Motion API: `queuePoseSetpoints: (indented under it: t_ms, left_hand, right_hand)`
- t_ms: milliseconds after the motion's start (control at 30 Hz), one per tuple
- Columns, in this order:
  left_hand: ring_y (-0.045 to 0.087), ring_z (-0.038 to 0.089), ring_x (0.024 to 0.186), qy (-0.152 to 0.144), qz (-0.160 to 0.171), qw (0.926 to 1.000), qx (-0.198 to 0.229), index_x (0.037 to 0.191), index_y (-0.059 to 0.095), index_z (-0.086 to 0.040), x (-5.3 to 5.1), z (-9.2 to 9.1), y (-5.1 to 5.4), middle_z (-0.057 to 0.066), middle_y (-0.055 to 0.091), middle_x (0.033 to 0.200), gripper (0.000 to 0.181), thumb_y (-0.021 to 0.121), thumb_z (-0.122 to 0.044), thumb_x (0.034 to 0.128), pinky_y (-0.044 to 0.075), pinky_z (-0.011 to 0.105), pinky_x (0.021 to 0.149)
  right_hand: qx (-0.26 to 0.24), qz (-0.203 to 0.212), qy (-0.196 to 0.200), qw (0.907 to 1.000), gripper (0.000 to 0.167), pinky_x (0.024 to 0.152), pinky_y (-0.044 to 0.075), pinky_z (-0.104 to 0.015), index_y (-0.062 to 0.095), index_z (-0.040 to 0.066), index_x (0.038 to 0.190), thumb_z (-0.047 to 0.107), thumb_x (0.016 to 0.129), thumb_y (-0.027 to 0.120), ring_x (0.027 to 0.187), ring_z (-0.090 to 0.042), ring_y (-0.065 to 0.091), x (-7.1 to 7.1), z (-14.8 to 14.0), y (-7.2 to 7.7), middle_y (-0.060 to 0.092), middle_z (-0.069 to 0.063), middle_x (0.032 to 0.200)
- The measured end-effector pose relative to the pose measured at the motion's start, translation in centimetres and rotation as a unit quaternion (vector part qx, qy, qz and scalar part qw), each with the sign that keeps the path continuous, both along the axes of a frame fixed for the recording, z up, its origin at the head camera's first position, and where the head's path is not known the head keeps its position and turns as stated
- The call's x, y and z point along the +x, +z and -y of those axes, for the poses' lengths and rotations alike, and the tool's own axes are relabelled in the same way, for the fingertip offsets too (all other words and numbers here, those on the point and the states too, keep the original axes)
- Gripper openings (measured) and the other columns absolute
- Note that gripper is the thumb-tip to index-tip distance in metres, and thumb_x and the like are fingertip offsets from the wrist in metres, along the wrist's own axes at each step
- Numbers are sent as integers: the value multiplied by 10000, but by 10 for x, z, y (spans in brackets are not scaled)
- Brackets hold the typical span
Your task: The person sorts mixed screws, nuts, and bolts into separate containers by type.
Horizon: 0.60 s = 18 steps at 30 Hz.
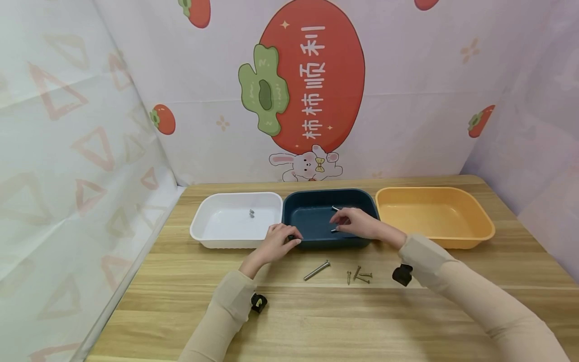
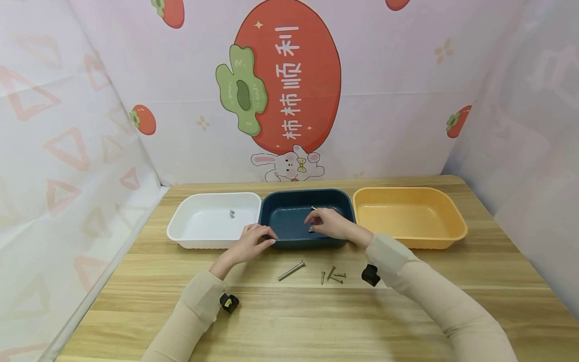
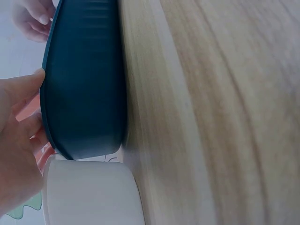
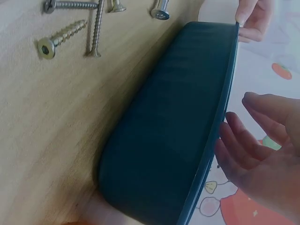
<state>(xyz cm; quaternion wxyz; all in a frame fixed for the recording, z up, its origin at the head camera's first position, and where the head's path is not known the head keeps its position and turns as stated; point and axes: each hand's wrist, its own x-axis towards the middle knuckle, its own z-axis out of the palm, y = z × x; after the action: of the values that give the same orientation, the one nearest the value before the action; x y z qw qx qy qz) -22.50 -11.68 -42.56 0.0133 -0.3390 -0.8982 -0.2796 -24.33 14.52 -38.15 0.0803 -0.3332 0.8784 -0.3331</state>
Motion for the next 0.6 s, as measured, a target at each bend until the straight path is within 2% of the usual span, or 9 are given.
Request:
queuePoseSetpoints:
  t_ms: [200,400,600]
  left_hand:
    - [465,172,870,18,-14,10000,13,935,611,-94,1,0,1,7,618,925,126,536,-182,886,234,453,924]
    - [461,171,871,6,1,10000,10,942,609,-87,0,0,1,5,614,929,137,527,-185,892,226,456,929]
    - [462,175,875,1,13,10000,8,943,610,-82,0,-1,1,8,616,929,144,525,-188,893,224,459,929]
  right_hand:
    - [-131,79,35,9999,194,762,469,-339,599,-22,1030,25,845,559,845,-199,562,10,1,3,605,-163,1003]
    - [-308,-64,257,9992,189,786,458,-404,601,-1,1034,34,855,552,904,-241,566,19,3,5,603,-138,1015]
    - [-455,-180,377,9981,188,786,461,-383,601,12,1036,37,854,557,906,-262,566,27,4,5,596,-142,1017]
